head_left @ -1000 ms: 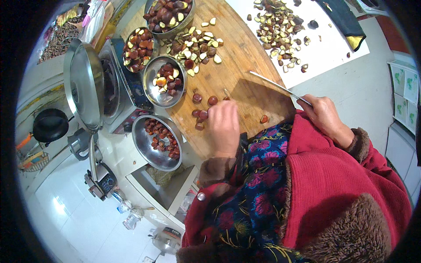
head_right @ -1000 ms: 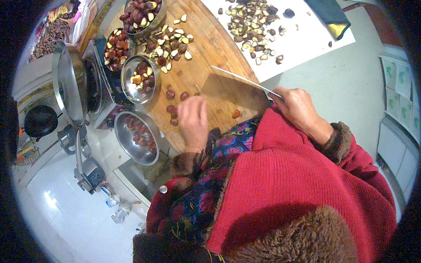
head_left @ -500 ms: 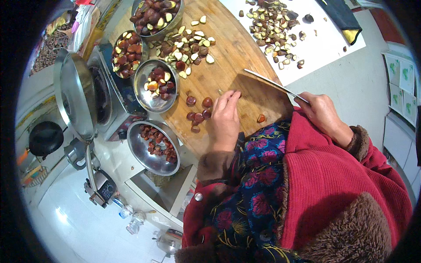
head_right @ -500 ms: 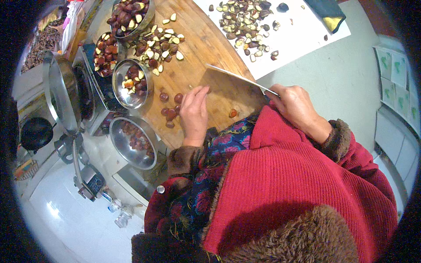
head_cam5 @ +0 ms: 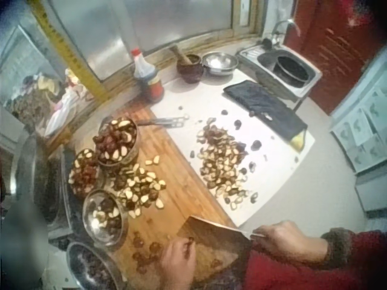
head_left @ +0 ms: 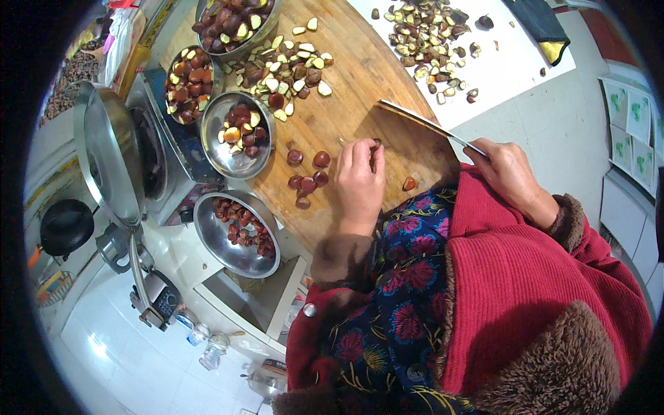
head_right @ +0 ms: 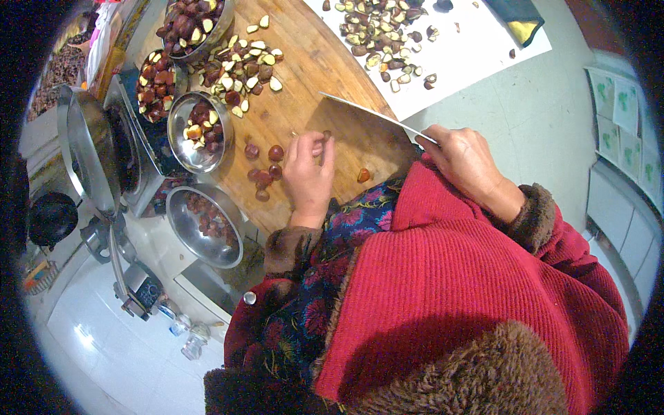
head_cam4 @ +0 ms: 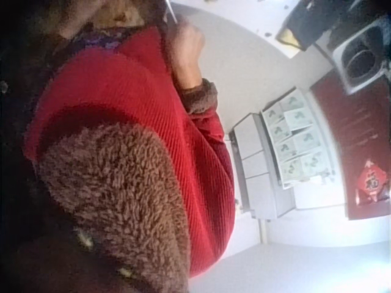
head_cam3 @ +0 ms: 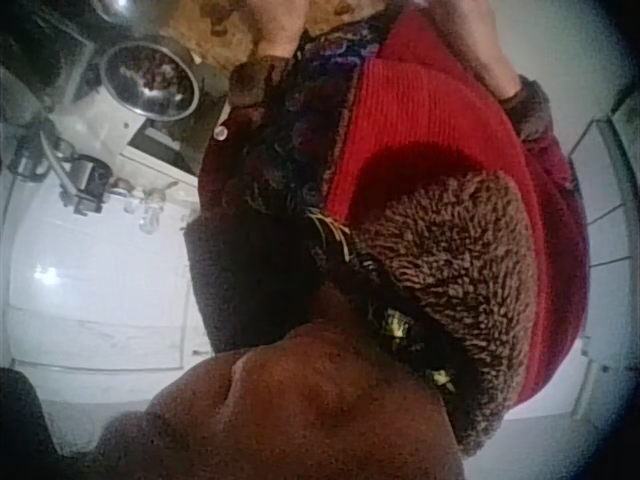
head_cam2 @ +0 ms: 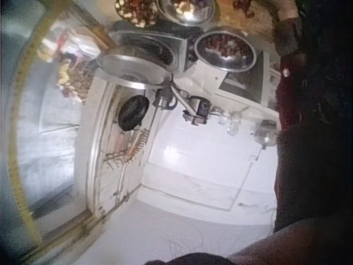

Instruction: The person uses a knife to split chestnuts on a wooden cutting board, then removes the shells and places the kernels into a metal bowl. The person repeats this process for multiple chestnuts throughout the clip.

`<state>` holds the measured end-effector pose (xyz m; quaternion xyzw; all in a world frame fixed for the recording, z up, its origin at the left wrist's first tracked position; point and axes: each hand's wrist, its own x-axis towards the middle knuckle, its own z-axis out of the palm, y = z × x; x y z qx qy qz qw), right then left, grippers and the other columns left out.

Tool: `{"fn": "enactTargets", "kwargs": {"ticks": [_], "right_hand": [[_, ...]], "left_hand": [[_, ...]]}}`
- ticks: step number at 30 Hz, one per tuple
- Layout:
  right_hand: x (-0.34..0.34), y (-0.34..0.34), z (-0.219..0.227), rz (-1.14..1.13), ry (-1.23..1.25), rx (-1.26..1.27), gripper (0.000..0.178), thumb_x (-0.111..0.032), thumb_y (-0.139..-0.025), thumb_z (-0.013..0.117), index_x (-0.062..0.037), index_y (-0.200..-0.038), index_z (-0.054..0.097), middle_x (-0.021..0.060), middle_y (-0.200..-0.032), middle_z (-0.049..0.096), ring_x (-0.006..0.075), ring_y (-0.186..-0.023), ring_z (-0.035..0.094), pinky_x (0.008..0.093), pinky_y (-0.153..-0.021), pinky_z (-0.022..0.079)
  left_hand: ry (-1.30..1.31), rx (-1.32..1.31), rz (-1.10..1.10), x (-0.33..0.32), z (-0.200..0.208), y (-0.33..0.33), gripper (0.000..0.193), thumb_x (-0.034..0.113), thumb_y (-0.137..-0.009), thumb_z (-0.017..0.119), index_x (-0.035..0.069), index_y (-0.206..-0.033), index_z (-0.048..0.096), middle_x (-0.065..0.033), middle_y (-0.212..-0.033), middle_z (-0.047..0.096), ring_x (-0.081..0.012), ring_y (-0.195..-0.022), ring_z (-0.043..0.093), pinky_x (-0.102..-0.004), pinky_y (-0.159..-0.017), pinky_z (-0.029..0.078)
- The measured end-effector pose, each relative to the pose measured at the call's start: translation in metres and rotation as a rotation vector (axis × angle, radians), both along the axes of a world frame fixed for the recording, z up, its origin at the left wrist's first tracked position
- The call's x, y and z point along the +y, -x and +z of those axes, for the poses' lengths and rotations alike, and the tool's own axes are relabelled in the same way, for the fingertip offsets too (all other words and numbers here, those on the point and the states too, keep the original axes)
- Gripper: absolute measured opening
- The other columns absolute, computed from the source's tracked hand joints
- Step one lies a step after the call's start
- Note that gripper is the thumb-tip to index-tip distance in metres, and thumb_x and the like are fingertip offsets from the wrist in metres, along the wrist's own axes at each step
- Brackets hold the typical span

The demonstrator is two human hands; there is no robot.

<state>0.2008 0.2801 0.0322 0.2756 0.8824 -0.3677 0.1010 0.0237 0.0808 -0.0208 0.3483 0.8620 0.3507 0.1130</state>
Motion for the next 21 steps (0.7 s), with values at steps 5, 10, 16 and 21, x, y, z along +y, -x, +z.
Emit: {"fn": "enactTargets", "kwargs": {"ticks": [5, 10, 16, 21], "right_hand": [[0.001, -0.004, -0.002, -0.007, 0.007, 0.043, 0.016, -0.018, -0.094, 0.062, -0.0034, -0.095, 0.068, 0.0194, -0.071, 0.066, 0.0373, -0.064, 0.066, 0.0453, -0.059, 0.052], [0.000, -0.010, 0.000, 0.028, -0.081, 0.003, 0.011, -0.014, -0.091, 0.061, -0.0036, -0.093, 0.062, 0.0192, -0.071, 0.066, 0.0377, -0.064, 0.066, 0.0473, -0.058, 0.052], [-0.011, -0.005, 0.040, 0.273, -0.133, -0.099, 0.010, -0.006, -0.083, 0.058, -0.0007, -0.089, 0.052, 0.0196, -0.072, 0.064, 0.0386, -0.066, 0.067, 0.0475, -0.059, 0.054], [-0.011, -0.003, 0.049, 0.318, -0.143, -0.137, 0.013, -0.005, -0.086, 0.057, -0.0004, -0.098, 0.056, 0.0182, -0.074, 0.065, 0.0353, -0.067, 0.068, 0.0446, -0.058, 0.056]], "left_hand": [[-0.015, 0.180, -0.151, 0.008, 0.003, 0.001, 0.019, 0.011, -0.083, 0.076, 0.004, -0.094, 0.064, -0.0084, -0.091, 0.063, -0.0271, -0.079, 0.062, -0.0380, -0.071, 0.051], [-0.004, 0.035, -0.086, -0.005, 0.003, -0.005, 0.014, 0.008, -0.082, 0.075, 0.003, -0.091, 0.065, -0.0101, -0.093, 0.063, -0.0299, -0.087, 0.062, -0.0388, -0.077, 0.051], [-0.049, 0.259, -0.305, -0.017, 0.000, -0.001, 0.022, 0.000, -0.076, 0.069, 0.004, -0.098, 0.071, -0.0121, -0.098, 0.065, -0.0330, -0.090, 0.063, -0.0407, -0.080, 0.053], [-0.038, 0.293, -0.352, -0.015, -0.018, -0.002, 0.025, 0.001, -0.075, 0.064, 0.004, -0.098, 0.072, -0.0138, -0.106, 0.066, -0.0340, -0.097, 0.065, -0.0402, -0.079, 0.055]]}}
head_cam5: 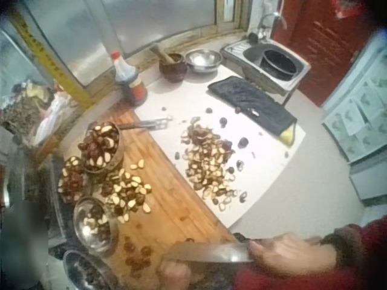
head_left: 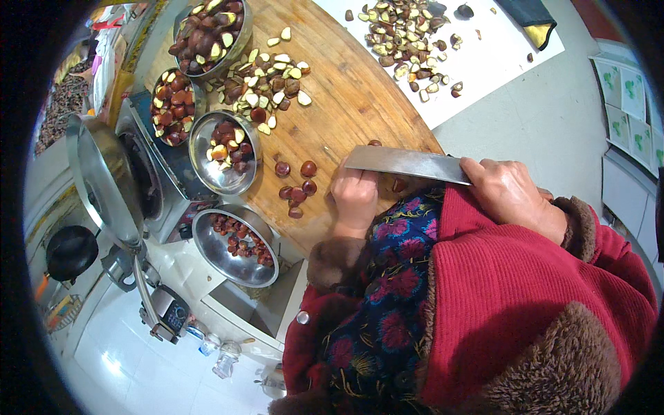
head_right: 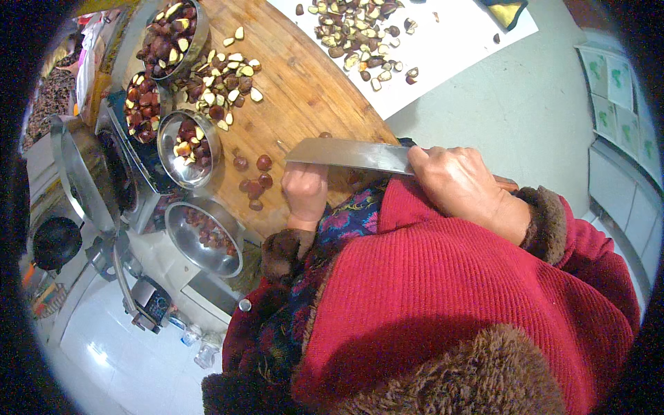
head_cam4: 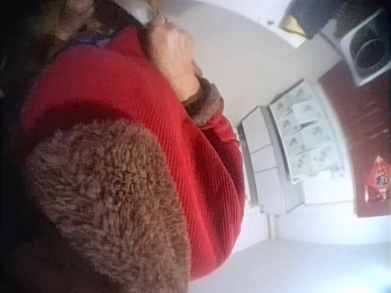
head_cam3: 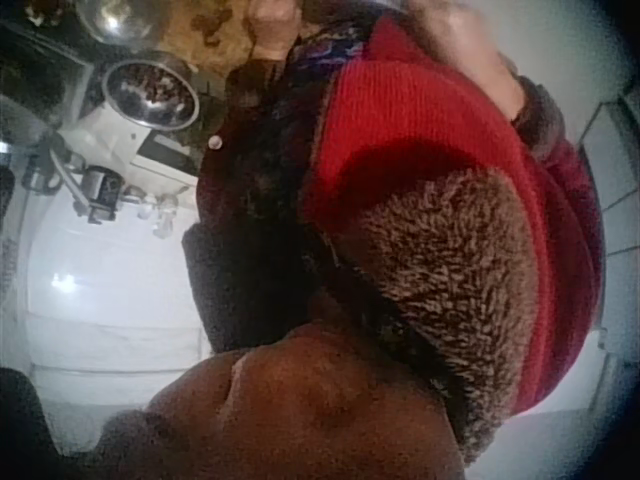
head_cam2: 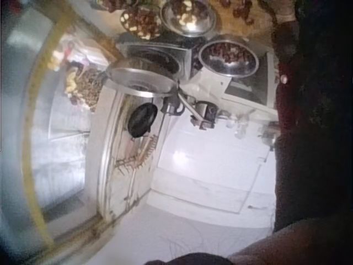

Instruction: The person uses a knife to split chestnuts on a wooden cutting board, then removes the shells and places the kernels into a metal bowl. The person repeats this process for multiple chestnuts throughout the clip.

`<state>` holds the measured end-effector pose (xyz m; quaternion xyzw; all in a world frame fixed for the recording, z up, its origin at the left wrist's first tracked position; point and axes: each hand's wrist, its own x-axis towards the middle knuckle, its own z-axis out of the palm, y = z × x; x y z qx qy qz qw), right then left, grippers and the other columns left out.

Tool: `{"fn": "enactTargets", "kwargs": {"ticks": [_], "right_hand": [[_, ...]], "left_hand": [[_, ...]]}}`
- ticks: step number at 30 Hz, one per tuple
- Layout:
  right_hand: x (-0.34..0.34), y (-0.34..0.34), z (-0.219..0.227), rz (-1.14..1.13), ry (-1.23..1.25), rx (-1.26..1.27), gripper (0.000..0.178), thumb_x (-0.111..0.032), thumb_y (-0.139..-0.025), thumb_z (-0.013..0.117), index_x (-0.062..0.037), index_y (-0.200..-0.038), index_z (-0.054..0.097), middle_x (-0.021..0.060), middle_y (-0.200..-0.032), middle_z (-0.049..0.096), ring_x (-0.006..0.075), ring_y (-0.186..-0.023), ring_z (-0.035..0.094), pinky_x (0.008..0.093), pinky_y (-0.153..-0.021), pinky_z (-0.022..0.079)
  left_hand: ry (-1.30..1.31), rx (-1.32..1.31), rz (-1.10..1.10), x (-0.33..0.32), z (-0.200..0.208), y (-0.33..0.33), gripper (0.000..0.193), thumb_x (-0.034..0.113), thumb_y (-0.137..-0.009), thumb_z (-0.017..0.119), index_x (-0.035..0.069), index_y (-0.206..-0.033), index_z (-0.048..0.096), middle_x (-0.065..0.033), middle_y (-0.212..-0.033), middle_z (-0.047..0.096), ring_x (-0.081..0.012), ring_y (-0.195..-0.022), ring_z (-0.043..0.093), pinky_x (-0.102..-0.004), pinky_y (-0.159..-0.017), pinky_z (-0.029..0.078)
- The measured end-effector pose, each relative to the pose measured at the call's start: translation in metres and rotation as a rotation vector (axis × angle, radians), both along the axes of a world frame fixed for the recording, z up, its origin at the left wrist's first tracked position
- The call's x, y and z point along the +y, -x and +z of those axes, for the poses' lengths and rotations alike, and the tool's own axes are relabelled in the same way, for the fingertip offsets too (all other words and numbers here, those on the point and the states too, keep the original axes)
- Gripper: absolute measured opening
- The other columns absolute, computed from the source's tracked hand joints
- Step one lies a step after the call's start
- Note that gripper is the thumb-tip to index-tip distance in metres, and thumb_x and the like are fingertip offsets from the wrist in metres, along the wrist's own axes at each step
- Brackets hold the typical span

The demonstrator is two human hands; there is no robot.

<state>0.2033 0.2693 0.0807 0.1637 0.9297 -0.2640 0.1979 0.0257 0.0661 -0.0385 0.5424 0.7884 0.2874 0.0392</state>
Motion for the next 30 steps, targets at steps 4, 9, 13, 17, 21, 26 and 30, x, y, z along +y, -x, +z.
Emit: {"fn": "enactTargets", "kwargs": {"ticks": [4, 9, 13, 17, 21, 26, 30], "right_hand": [[-0.001, 0.000, -0.003, 0.005, -0.023, -0.032, 0.016, -0.003, -0.086, 0.058, -0.0005, -0.102, 0.059, 0.0175, -0.074, 0.066, 0.0327, -0.065, 0.068, 0.0419, -0.058, 0.056], [0.001, 0.004, -0.004, -0.038, 0.042, -0.030, 0.010, -0.007, -0.086, 0.056, -0.0006, -0.093, 0.054, 0.0190, -0.074, 0.065, 0.0371, -0.067, 0.068, 0.0468, -0.058, 0.055], [0.001, 0.009, -0.004, -0.050, 0.092, -0.057, 0.009, -0.009, -0.085, 0.055, -0.0013, -0.088, 0.051, 0.0200, -0.073, 0.064, 0.0397, -0.069, 0.068, 0.0495, -0.059, 0.055], [0.001, 0.014, -0.003, -0.052, 0.063, -0.146, 0.008, -0.009, -0.085, 0.055, -0.0016, -0.089, 0.053, 0.0195, -0.070, 0.065, 0.0397, -0.068, 0.068, 0.0495, -0.060, 0.056], [0.000, 0.025, 0.007, -0.039, 0.041, -0.191, 0.009, -0.009, -0.086, 0.055, -0.0008, -0.090, 0.053, 0.0200, -0.071, 0.066, 0.0396, -0.067, 0.068, 0.0494, -0.061, 0.056], [-0.003, 0.033, 0.011, -0.029, -0.004, -0.272, 0.011, -0.009, -0.086, 0.055, 0.0003, -0.091, 0.054, 0.0216, -0.071, 0.066, 0.0395, -0.067, 0.068, 0.0487, -0.061, 0.056], [-0.009, 0.040, -0.009, -0.001, -0.007, -0.214, 0.012, -0.008, -0.085, 0.056, 0.0009, -0.093, 0.057, 0.0218, -0.069, 0.065, 0.0397, -0.067, 0.068, 0.0489, -0.061, 0.056]], "left_hand": [[-0.012, -0.021, 0.036, 0.005, 0.003, -0.002, 0.027, 0.000, -0.075, 0.064, 0.004, -0.100, 0.071, -0.0150, -0.105, 0.066, -0.0343, -0.095, 0.066, -0.0404, -0.077, 0.056], [-0.036, -0.008, 0.024, 0.004, -0.004, -0.001, 0.033, -0.001, -0.076, 0.062, 0.004, -0.108, 0.070, -0.0152, -0.106, 0.065, -0.0342, -0.097, 0.065, -0.0401, -0.079, 0.055], [0.031, -0.016, 0.061, 0.007, 0.007, -0.002, 0.038, -0.002, -0.077, 0.061, 0.005, -0.113, 0.069, -0.0146, -0.108, 0.064, -0.0341, -0.099, 0.064, -0.0401, -0.081, 0.055], [0.026, -0.059, 0.042, 0.013, 0.006, 0.002, 0.038, -0.001, -0.076, 0.062, 0.004, -0.114, 0.068, -0.0140, -0.107, 0.063, -0.0340, -0.099, 0.063, -0.0401, -0.083, 0.055], [0.001, -0.072, 0.047, 0.008, 0.007, 0.002, 0.038, -0.001, -0.076, 0.062, 0.002, -0.113, 0.069, -0.0140, -0.108, 0.063, -0.0341, -0.101, 0.063, -0.0395, -0.084, 0.055], [-0.049, -0.133, 0.047, 0.007, 0.000, 0.000, 0.036, 0.000, -0.076, 0.062, 0.001, -0.110, 0.069, -0.0140, -0.110, 0.064, -0.0353, -0.102, 0.064, -0.0395, -0.084, 0.055], [-0.013, -0.122, 0.051, 0.004, 0.000, -0.001, 0.033, 0.003, -0.076, 0.062, 0.001, -0.109, 0.069, -0.0133, -0.108, 0.064, -0.0356, -0.100, 0.064, -0.0397, -0.083, 0.055]]}}
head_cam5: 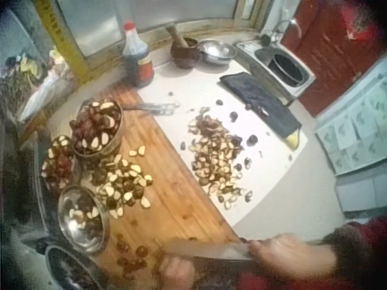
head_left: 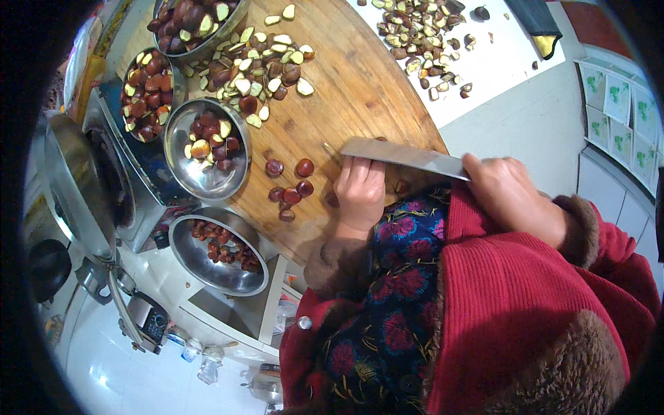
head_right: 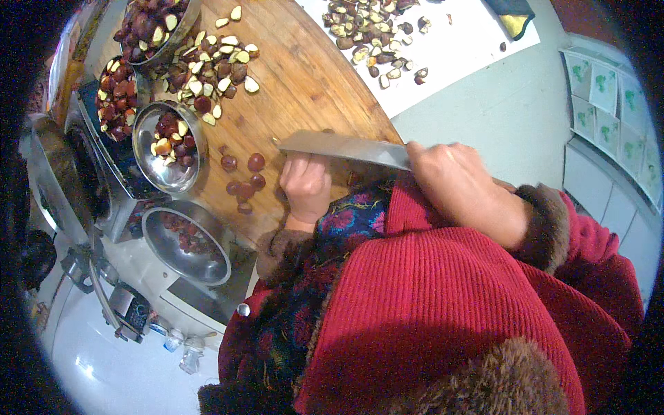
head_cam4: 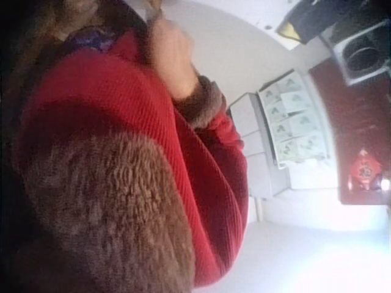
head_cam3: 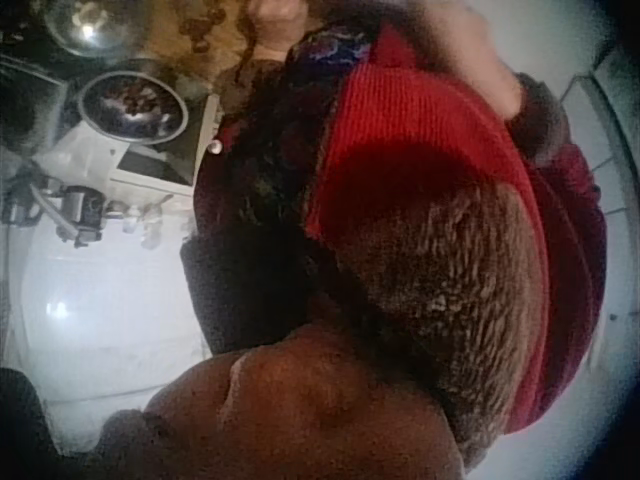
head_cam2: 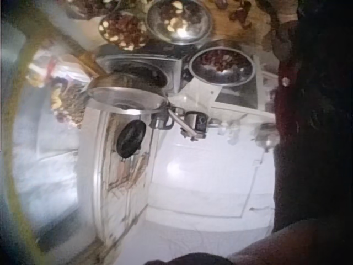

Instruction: The person uses a knife to split chestnuts on a wooden cutting board, then removes the shells and places the kernels into a metal bowl. The person repeats this process for multiple chestnuts throughout the clip.

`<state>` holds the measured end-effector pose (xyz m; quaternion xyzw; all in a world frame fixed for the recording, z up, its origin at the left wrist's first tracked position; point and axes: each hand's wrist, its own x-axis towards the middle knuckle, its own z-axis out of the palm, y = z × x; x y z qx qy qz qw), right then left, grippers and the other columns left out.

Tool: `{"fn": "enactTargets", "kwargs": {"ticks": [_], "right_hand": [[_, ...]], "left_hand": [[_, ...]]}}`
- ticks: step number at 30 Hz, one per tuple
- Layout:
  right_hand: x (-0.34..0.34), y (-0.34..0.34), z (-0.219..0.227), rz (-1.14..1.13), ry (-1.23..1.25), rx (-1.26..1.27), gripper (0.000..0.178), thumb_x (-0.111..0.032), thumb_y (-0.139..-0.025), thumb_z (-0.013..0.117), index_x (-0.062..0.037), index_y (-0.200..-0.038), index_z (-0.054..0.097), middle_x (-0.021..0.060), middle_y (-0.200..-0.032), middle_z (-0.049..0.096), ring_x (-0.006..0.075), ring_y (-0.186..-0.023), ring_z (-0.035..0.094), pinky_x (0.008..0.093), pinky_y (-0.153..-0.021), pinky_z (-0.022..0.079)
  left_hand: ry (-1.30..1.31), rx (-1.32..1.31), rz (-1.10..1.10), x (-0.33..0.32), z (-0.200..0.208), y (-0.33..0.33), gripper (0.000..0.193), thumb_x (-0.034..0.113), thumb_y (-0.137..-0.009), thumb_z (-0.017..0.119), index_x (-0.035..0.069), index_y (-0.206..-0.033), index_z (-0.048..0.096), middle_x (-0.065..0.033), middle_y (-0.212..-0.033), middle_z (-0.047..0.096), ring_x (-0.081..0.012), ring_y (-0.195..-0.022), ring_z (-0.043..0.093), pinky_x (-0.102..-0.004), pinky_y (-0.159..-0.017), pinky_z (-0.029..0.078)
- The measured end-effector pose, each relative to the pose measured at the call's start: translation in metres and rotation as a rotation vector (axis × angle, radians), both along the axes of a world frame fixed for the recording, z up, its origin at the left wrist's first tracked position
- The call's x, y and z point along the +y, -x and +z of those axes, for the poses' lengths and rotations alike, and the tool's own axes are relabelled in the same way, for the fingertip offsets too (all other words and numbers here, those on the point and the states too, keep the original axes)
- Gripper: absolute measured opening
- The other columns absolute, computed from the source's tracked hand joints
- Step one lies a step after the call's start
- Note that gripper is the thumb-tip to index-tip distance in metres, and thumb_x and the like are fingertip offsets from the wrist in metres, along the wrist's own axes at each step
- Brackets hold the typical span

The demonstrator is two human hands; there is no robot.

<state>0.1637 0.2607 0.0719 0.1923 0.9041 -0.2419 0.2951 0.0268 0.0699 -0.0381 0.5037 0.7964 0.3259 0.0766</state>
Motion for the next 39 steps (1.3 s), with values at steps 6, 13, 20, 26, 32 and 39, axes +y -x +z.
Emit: {"fn": "enactTargets", "kwargs": {"ticks": [6, 13, 20, 26, 32, 39], "right_hand": [[-0.013, 0.039, -0.049, -0.024, 0.047, 0.265, 0.010, -0.008, -0.082, 0.060, -0.0012, -0.088, 0.061, 0.0217, -0.067, 0.065, 0.0409, -0.065, 0.067, 0.0496, -0.059, 0.055], [-0.001, 0.015, -0.052, -0.096, 0.075, 0.362, 0.008, -0.009, -0.080, 0.064, -0.0031, -0.084, 0.061, 0.0217, -0.066, 0.063, 0.0413, -0.065, 0.066, 0.0506, -0.060, 0.054], [0.007, -0.021, -0.044, -0.067, 0.076, 0.370, 0.008, -0.011, -0.081, 0.064, -0.0037, -0.084, 0.063, 0.0214, -0.069, 0.064, 0.0412, -0.067, 0.066, 0.0496, -0.061, 0.054], [0.026, -0.012, -0.048, -0.121, -0.002, 0.366, 0.012, -0.015, -0.087, 0.064, -0.0041, -0.083, 0.064, 0.0214, -0.070, 0.064, 0.0412, -0.069, 0.066, 0.0503, -0.063, 0.053], [0.035, 0.000, -0.049, -0.150, -0.031, 0.427, 0.015, -0.016, -0.090, 0.063, -0.0031, -0.083, 0.063, 0.0212, -0.070, 0.065, 0.0400, -0.068, 0.066, 0.0493, -0.062, 0.052], [0.024, -0.020, -0.051, -0.171, 0.029, 0.365, 0.016, -0.018, -0.091, 0.062, -0.0035, -0.084, 0.064, 0.0213, -0.072, 0.065, 0.0407, -0.070, 0.065, 0.0496, -0.062, 0.052]], "left_hand": [[0.007, 0.033, 0.037, 0.004, -0.001, -0.002, 0.018, 0.002, -0.074, 0.067, 0.005, -0.092, 0.067, -0.0131, -0.091, 0.059, -0.0357, -0.082, 0.060, -0.0435, -0.072, 0.052], [-0.012, 0.057, 0.054, 0.011, 0.005, -0.003, 0.011, 0.005, -0.075, 0.070, 0.007, -0.085, 0.066, -0.0127, -0.085, 0.058, -0.0350, -0.080, 0.058, -0.0444, -0.071, 0.049], [0.057, -0.093, -0.145, -0.003, 0.023, -0.011, 0.010, 0.007, -0.080, 0.070, 0.007, -0.090, 0.069, -0.0107, -0.092, 0.064, -0.0330, -0.086, 0.061, -0.0414, -0.077, 0.051], [0.051, -0.079, 0.028, -0.023, 0.047, -0.005, 0.009, 0.005, -0.083, 0.069, 0.002, -0.092, 0.070, -0.0109, -0.100, 0.069, -0.0303, -0.096, 0.063, -0.0392, -0.086, 0.050], [0.237, 0.230, 0.493, -0.035, 0.050, 0.032, 0.022, 0.010, -0.084, 0.073, 0.005, -0.105, 0.070, -0.0105, -0.102, 0.068, -0.0310, -0.097, 0.060, -0.0412, -0.088, 0.048], [0.140, -0.025, 0.295, -0.014, 0.032, 0.024, 0.028, 0.006, -0.079, 0.075, 0.005, -0.106, 0.068, -0.0104, -0.105, 0.068, -0.0304, -0.099, 0.063, -0.0391, -0.086, 0.050]]}}
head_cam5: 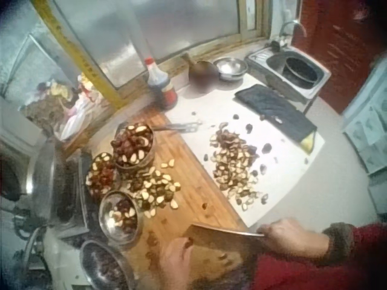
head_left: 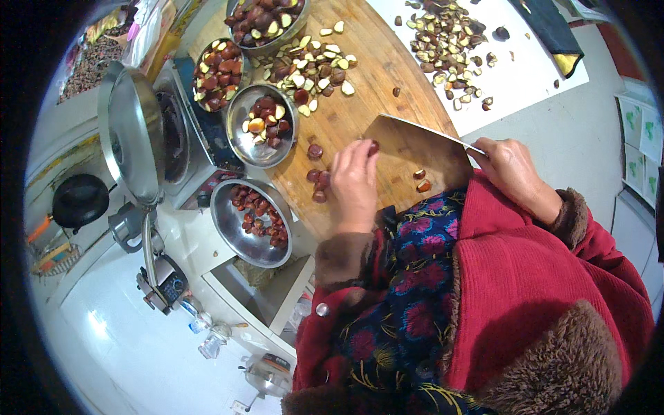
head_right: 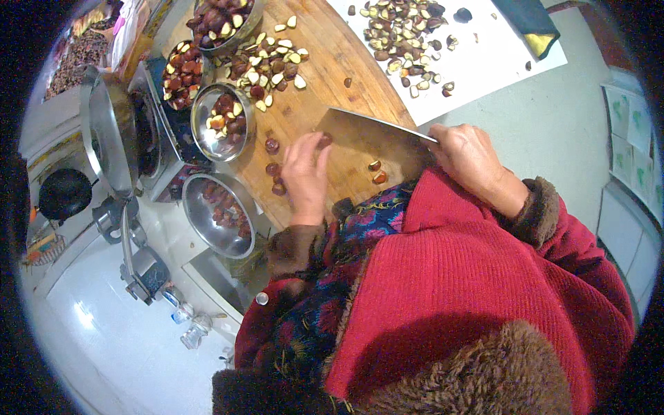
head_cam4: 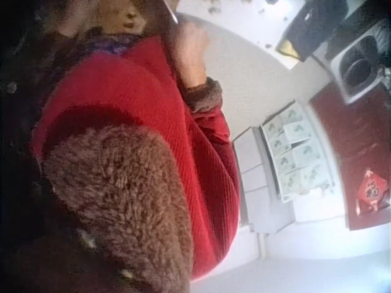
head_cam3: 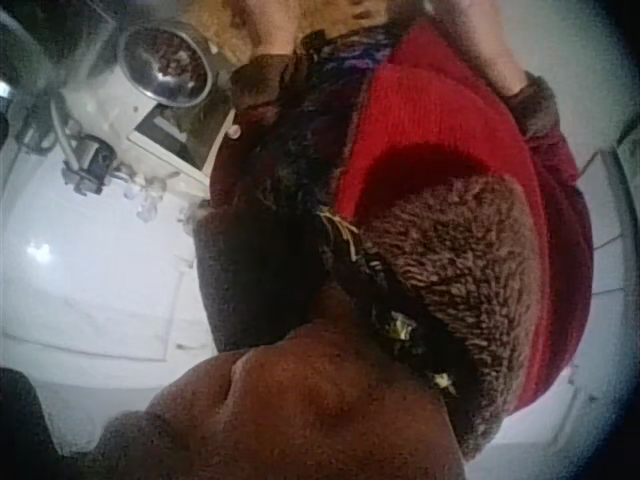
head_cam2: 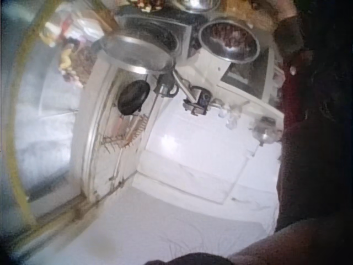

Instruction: The person uses a knife to split chestnuts on a wooden cutting board, then removes the shells and places the kernels into a metal bowl. The person repeats this process for multiple chestnuts throughout the clip.

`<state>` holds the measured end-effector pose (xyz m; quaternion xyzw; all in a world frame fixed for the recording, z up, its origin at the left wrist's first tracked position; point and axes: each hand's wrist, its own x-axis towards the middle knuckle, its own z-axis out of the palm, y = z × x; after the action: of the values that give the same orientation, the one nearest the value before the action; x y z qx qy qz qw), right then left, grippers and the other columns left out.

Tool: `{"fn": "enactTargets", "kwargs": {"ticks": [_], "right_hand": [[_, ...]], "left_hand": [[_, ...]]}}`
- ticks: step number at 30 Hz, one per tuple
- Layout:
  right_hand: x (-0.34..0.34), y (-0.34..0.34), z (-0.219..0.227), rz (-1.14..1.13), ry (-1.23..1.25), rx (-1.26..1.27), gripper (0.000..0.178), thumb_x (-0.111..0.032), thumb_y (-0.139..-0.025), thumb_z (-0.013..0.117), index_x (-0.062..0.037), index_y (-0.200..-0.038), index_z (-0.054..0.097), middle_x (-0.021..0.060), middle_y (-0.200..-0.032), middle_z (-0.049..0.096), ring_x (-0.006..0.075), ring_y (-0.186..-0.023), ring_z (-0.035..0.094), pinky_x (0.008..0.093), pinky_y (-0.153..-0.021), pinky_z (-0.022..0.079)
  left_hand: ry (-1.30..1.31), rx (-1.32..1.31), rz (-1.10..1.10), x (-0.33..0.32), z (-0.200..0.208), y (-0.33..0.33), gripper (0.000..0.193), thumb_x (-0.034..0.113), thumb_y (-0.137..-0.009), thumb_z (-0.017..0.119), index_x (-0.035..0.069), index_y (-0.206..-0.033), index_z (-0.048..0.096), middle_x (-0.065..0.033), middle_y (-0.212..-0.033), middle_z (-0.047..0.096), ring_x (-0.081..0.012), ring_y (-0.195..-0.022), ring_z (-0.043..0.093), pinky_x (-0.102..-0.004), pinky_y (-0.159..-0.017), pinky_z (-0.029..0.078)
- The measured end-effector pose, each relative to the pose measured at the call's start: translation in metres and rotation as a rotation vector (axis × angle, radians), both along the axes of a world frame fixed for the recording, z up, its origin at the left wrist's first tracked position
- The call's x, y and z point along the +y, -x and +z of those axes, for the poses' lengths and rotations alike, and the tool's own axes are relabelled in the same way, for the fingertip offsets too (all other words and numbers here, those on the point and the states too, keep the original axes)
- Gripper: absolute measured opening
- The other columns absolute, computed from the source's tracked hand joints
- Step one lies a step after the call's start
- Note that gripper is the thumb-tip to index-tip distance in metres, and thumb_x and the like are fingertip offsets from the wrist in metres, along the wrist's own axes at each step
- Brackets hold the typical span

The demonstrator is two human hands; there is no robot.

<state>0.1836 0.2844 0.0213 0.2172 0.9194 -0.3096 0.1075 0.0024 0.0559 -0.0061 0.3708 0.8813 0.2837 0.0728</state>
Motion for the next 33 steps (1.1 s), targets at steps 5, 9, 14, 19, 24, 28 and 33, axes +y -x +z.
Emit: {"fn": "enactTargets", "kwargs": {"ticks": [5, 9, 14, 19, 24, 28, 33], "right_hand": [[-0.003, -0.007, 0.003, -0.044, 0.044, 0.021, 0.017, -0.018, -0.092, 0.061, -0.0031, -0.085, 0.063, 0.0218, -0.072, 0.064, 0.0421, -0.070, 0.065, 0.0502, -0.062, 0.052], [-0.003, -0.007, 0.010, -0.024, 0.056, -0.018, 0.010, -0.012, -0.088, 0.060, -0.0028, -0.084, 0.061, 0.0208, -0.071, 0.063, 0.0417, -0.070, 0.065, 0.0495, -0.061, 0.052], [-0.008, 0.002, 0.037, 0.146, 0.028, 0.005, 0.009, -0.007, -0.081, 0.059, -0.0006, -0.087, 0.056, 0.0183, -0.071, 0.064, 0.0391, -0.068, 0.066, 0.0477, -0.059, 0.054], [-0.014, 0.002, 0.051, 0.208, -0.017, -0.122, 0.012, -0.007, -0.082, 0.056, 0.0000, -0.091, 0.053, 0.0174, -0.071, 0.064, 0.0372, -0.066, 0.067, 0.0472, -0.057, 0.055], [-0.013, 0.006, 0.053, 0.215, -0.002, -0.124, 0.012, -0.006, -0.082, 0.056, 0.0005, -0.092, 0.053, 0.0173, -0.070, 0.064, 0.0367, -0.065, 0.067, 0.0465, -0.057, 0.055], [-0.008, 0.012, 0.055, 0.225, -0.012, -0.135, 0.012, -0.005, -0.082, 0.056, 0.0009, -0.091, 0.054, 0.0172, -0.069, 0.063, 0.0368, -0.065, 0.068, 0.0464, -0.058, 0.055], [-0.004, 0.017, 0.055, 0.235, 0.032, -0.170, 0.011, -0.006, -0.083, 0.056, 0.0013, -0.091, 0.055, 0.0176, -0.070, 0.064, 0.0369, -0.067, 0.069, 0.0457, -0.059, 0.056]], "left_hand": [[-0.003, -0.021, -0.132, 0.020, -0.002, -0.017, 0.030, 0.006, -0.081, 0.074, 0.004, -0.109, 0.066, -0.0139, -0.110, 0.065, -0.0323, -0.101, 0.062, -0.0401, -0.088, 0.050], [-0.082, -0.077, -0.061, 0.017, 0.001, -0.021, 0.024, 0.007, -0.081, 0.075, 0.003, -0.104, 0.069, -0.0150, -0.106, 0.064, -0.0335, -0.099, 0.062, -0.0413, -0.088, 0.050], [0.021, 0.146, -0.205, 0.006, -0.006, -0.019, 0.018, 0.007, -0.083, 0.070, 0.009, -0.101, 0.072, -0.0109, -0.112, 0.063, -0.0307, -0.097, 0.064, -0.0385, -0.080, 0.053], [-0.046, 0.132, -0.212, 0.008, -0.016, -0.019, 0.033, 0.004, -0.081, 0.068, 0.012, -0.113, 0.072, -0.0074, -0.105, 0.068, -0.0283, -0.096, 0.065, -0.0365, -0.081, 0.053], [-0.020, 0.142, -0.209, 0.008, -0.012, -0.021, 0.034, 0.004, -0.081, 0.068, 0.011, -0.114, 0.072, -0.0072, -0.106, 0.069, -0.0280, -0.097, 0.065, -0.0367, -0.084, 0.053], [-0.014, 0.094, -0.241, 0.011, -0.010, -0.020, 0.033, 0.003, -0.081, 0.067, 0.007, -0.113, 0.071, -0.0117, -0.108, 0.068, -0.0326, -0.100, 0.064, -0.0400, -0.087, 0.052], [0.005, 0.070, -0.266, 0.009, -0.010, -0.019, 0.031, 0.002, -0.082, 0.066, 0.003, -0.112, 0.069, -0.0168, -0.110, 0.065, -0.0376, -0.103, 0.062, -0.0430, -0.089, 0.052]]}}
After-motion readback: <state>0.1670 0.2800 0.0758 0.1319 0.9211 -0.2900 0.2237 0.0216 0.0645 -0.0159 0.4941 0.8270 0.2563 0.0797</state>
